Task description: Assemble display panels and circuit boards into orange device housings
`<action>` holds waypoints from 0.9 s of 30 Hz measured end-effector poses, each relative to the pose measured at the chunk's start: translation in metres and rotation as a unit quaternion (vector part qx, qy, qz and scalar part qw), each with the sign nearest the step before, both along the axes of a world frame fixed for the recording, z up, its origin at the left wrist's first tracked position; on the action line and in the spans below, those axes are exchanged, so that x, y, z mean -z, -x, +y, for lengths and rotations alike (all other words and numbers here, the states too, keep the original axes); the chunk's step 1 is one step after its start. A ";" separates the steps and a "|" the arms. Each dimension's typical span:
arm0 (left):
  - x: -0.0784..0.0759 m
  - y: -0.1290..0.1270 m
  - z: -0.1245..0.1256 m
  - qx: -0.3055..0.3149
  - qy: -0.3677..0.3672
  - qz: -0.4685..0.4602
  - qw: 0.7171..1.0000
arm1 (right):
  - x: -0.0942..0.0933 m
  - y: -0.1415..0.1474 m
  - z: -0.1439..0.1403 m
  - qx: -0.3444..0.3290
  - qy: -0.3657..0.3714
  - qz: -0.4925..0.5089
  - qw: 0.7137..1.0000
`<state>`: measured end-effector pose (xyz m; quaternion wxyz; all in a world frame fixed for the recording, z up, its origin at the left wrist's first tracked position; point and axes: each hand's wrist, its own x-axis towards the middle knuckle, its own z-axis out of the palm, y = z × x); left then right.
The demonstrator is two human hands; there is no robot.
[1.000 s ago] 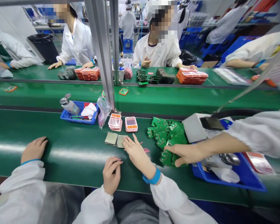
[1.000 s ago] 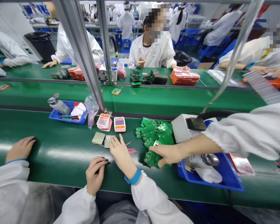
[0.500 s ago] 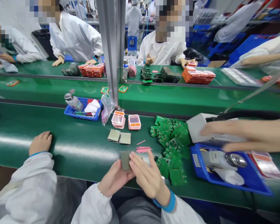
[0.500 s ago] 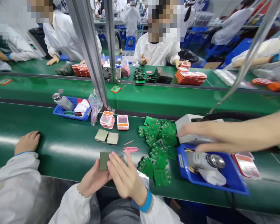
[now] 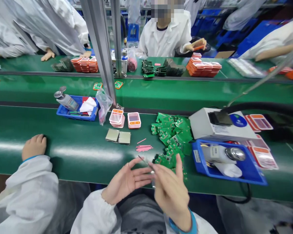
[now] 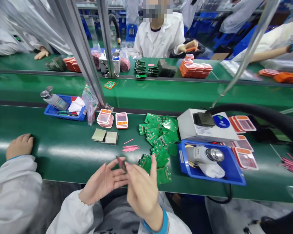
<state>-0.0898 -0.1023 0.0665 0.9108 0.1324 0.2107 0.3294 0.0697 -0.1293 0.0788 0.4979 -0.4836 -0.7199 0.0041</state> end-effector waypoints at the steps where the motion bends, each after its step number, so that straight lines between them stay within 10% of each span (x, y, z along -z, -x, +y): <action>1: -0.001 -0.003 -0.001 -0.015 0.011 -0.004 1.000 | 0.002 0.003 -0.002 -0.011 -0.024 -0.062 0.998; 9: -0.005 -0.012 0.005 -0.081 0.139 0.065 0.985 | 0.029 -0.001 -0.009 -0.078 0.045 -0.194 0.977; 19: 0.007 -0.019 0.013 -0.082 0.157 0.089 0.980 | 0.112 -0.099 -0.036 0.080 0.226 -0.259 0.936; 27: 0.008 -0.027 0.006 -0.056 0.132 0.050 0.988 | 0.112 -0.095 -0.002 0.128 0.292 -0.253 0.913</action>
